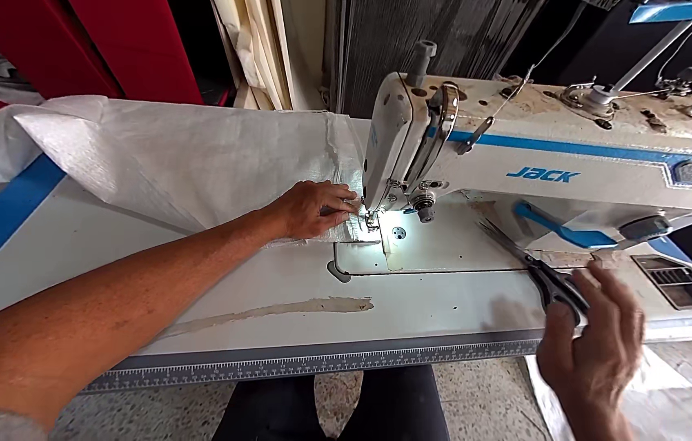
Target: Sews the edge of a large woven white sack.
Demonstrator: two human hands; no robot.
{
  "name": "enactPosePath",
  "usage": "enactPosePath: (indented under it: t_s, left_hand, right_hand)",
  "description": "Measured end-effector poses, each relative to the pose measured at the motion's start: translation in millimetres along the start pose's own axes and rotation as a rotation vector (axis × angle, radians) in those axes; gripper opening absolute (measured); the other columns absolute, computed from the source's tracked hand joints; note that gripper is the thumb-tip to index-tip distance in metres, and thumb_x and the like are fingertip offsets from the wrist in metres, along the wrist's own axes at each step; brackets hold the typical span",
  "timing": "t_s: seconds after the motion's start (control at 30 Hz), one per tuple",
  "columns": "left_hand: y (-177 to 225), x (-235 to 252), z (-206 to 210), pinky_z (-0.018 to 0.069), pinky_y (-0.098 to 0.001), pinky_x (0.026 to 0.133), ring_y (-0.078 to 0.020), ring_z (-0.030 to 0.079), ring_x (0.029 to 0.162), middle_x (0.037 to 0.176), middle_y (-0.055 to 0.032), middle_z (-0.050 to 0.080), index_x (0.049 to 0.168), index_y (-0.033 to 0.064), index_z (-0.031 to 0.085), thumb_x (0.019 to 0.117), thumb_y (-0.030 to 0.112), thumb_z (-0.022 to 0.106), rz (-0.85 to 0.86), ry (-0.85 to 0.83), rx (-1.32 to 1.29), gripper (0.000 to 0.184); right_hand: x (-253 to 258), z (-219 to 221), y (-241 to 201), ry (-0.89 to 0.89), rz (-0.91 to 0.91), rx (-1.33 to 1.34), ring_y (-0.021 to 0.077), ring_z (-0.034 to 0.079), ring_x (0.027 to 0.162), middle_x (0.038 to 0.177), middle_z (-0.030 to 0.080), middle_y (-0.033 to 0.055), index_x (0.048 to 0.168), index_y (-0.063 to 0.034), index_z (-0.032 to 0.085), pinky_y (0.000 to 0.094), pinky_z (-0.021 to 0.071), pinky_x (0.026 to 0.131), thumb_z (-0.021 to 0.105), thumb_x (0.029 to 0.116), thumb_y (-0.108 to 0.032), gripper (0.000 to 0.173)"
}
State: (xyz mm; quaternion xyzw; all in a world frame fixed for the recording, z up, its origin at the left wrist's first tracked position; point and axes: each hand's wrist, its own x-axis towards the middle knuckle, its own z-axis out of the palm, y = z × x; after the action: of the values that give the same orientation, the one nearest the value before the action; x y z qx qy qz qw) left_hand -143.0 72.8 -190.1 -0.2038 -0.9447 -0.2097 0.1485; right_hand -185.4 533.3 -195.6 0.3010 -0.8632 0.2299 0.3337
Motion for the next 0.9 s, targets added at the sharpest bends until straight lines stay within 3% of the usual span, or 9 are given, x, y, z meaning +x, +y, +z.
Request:
enactPosePath:
  t_s: [0.13, 0.33, 0.5, 0.6, 0.7, 0.9]
  left_hand:
    - [-4, 5, -3, 0.0434, -0.0460, 0.114, -0.0251, 0.059, 0.134, 0.137, -0.0076, 0.068, 0.117, 0.0122, 0.079, 0.1027, 0.029, 0.053, -0.036, -0.008, 0.007, 0.034]
    - [-12, 12, -5, 0.0430, -0.0482, 0.114, -0.0272, 0.059, 0.134, 0.137, -0.0090, 0.067, 0.118, 0.0123, 0.078, 0.1032, 0.027, 0.054, -0.063, -0.008, 0.030, 0.032]
    - [-12, 11, -5, 0.0441, -0.0495, 0.114, -0.0270, 0.058, 0.135, 0.138, -0.0090, 0.066, 0.120, 0.0115, 0.077, 0.1032, 0.025, 0.053, -0.066, -0.007, 0.033, 0.032]
    - [-12, 11, -4, 0.0440, -0.0501, 0.114, -0.0281, 0.059, 0.134, 0.138, -0.0096, 0.067, 0.120, 0.0112, 0.077, 0.1028, 0.025, 0.053, -0.053, 0.006, 0.038, 0.033]
    - [-13, 11, -2, 0.0442, -0.0499, 0.113, -0.0277, 0.059, 0.134, 0.138, -0.0089, 0.067, 0.119, 0.0123, 0.078, 0.1028, 0.027, 0.053, -0.058, 0.011, 0.025, 0.033]
    - [-13, 10, -5, 0.0418, -0.0481, 0.116, -0.0265, 0.056, 0.137, 0.140, -0.0073, 0.066, 0.121, 0.0133, 0.077, 0.1036, 0.028, 0.054, -0.090, -0.008, 0.007, 0.033]
  right_hand:
    - [-21, 30, -29, -0.013, -0.027, 0.156, 0.0397, 0.055, 0.133, 0.134, 0.063, 0.0260, 0.124, 0.0040, 0.066, 0.0526, 0.0432, 0.111, 0.037, 0.1057, -0.038, 0.054]
    - [-24, 52, -37, 0.061, 0.014, 0.180, 0.0341, 0.057, 0.132, 0.134, 0.063, 0.0243, 0.128, 0.0039, 0.062, 0.0471, 0.0449, 0.109, 0.033, 0.1068, -0.044, 0.060]
    - [-18, 52, -54, -0.026, 0.102, 0.194, 0.0330, 0.066, 0.115, 0.126, 0.067, 0.0216, 0.128, 0.0032, 0.064, 0.0498, 0.0546, 0.093, 0.047, 0.1014, -0.037, 0.051]
    - [2, 58, -96, -0.237, 0.088, 0.282, 0.0257, 0.065, 0.119, 0.130, 0.068, 0.0113, 0.143, -0.0057, 0.057, 0.0479, 0.0551, 0.096, 0.050, 0.1009, -0.034, 0.051]
    - [18, 78, -127, -0.296, -0.002, 0.301, 0.0227, 0.066, 0.114, 0.125, 0.071, 0.0057, 0.157, -0.0115, 0.043, 0.0443, 0.0546, 0.093, 0.046, 0.1032, -0.039, 0.061]
    - [43, 95, -137, -0.291, 0.023, 0.294, 0.0240, 0.066, 0.103, 0.115, 0.072, 0.0066, 0.156, -0.0044, 0.041, 0.0444, 0.0533, 0.084, 0.042, 0.1024, -0.031, 0.060]
